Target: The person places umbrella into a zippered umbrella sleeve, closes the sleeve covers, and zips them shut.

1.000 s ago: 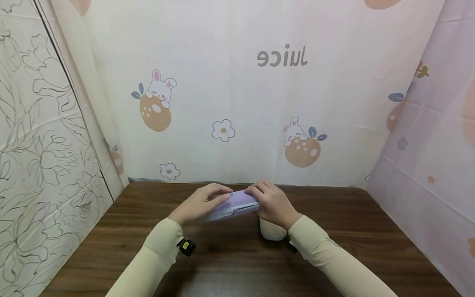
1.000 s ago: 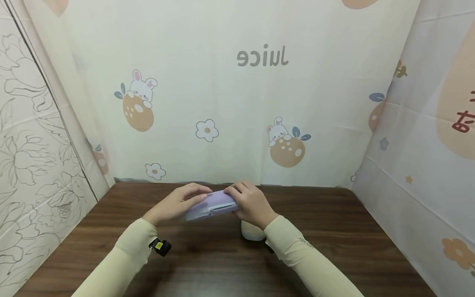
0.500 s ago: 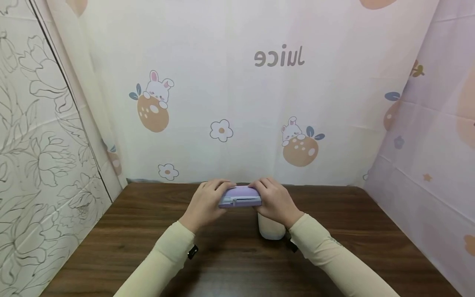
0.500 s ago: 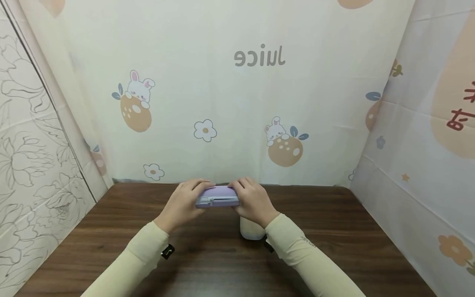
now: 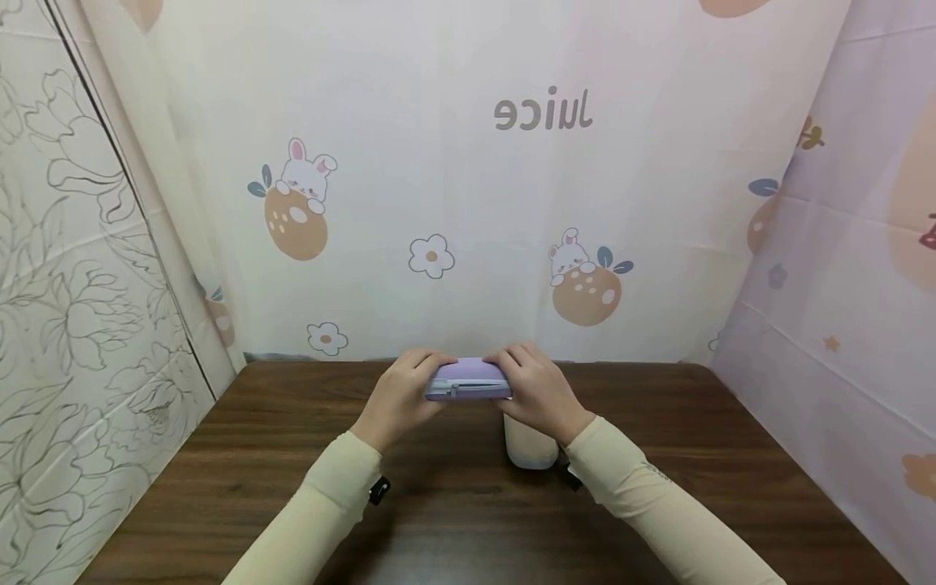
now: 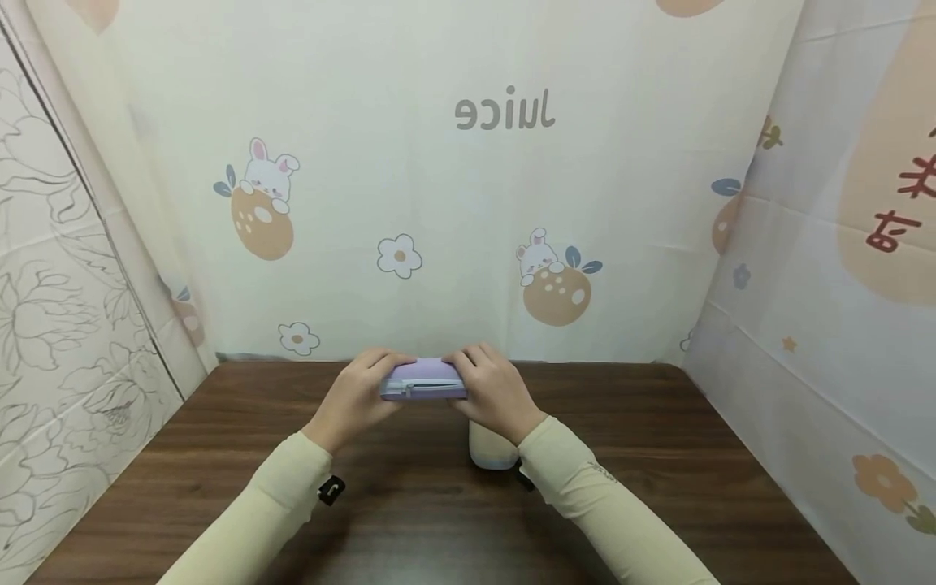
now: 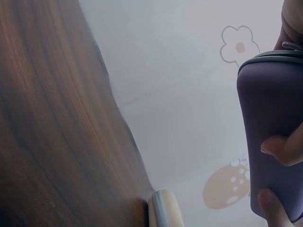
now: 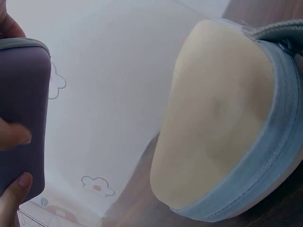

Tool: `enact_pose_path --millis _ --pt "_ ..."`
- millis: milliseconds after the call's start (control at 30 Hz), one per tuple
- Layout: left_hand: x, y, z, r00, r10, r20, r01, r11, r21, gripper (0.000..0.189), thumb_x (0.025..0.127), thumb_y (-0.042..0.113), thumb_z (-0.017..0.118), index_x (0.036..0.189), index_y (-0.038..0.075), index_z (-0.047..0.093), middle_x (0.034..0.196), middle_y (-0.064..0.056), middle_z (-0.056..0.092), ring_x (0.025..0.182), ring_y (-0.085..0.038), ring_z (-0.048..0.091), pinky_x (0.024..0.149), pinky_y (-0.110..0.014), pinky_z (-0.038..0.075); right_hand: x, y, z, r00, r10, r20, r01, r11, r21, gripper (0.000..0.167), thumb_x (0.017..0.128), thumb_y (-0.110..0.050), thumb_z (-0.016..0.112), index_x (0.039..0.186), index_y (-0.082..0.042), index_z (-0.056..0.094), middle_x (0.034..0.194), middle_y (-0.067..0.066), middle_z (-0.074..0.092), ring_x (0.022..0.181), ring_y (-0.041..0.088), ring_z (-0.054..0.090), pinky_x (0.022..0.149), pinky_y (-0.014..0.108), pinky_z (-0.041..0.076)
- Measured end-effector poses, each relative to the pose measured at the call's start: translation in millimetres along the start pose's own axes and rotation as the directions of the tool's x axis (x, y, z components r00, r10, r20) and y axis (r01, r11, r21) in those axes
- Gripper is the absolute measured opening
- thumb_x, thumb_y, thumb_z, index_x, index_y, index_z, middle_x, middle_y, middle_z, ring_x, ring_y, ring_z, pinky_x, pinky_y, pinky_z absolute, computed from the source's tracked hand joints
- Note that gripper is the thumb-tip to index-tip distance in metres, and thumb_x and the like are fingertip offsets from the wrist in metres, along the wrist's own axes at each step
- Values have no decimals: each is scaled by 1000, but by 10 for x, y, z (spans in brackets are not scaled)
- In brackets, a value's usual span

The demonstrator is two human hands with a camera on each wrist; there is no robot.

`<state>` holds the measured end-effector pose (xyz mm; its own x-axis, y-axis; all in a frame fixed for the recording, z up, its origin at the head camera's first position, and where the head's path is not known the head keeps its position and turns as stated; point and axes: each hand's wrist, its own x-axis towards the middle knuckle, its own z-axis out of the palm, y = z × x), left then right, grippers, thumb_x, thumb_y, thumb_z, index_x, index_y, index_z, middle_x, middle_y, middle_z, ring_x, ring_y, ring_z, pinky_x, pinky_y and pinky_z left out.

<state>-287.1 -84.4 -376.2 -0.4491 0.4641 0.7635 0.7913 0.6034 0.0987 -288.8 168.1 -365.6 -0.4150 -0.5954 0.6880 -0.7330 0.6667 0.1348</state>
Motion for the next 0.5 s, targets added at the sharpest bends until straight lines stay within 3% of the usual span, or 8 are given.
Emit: enact_pose_path --millis 300,500 --pt "-25 -29 26 1000 -9 -1 9 1000 8 48 72 13 90 116 10 69 108 -3 65 103 -22 60 90 -36 53 48 -159 10 999 -27 -27 29 998 64 57 85 -44 79 122 -5 62 113 8 62 101 24 58 86 39 52" --pt "4 -15 22 1000 -24 -9 24 1000 17 47 74 14 88 116 9 68 109 -4 64 103 -21 60 89 -36 53 114 -309 8 994 -62 -90 68 996 63 54 83 -38 83 119 -3 62 117 11 59 105 26 57 92 40 50"
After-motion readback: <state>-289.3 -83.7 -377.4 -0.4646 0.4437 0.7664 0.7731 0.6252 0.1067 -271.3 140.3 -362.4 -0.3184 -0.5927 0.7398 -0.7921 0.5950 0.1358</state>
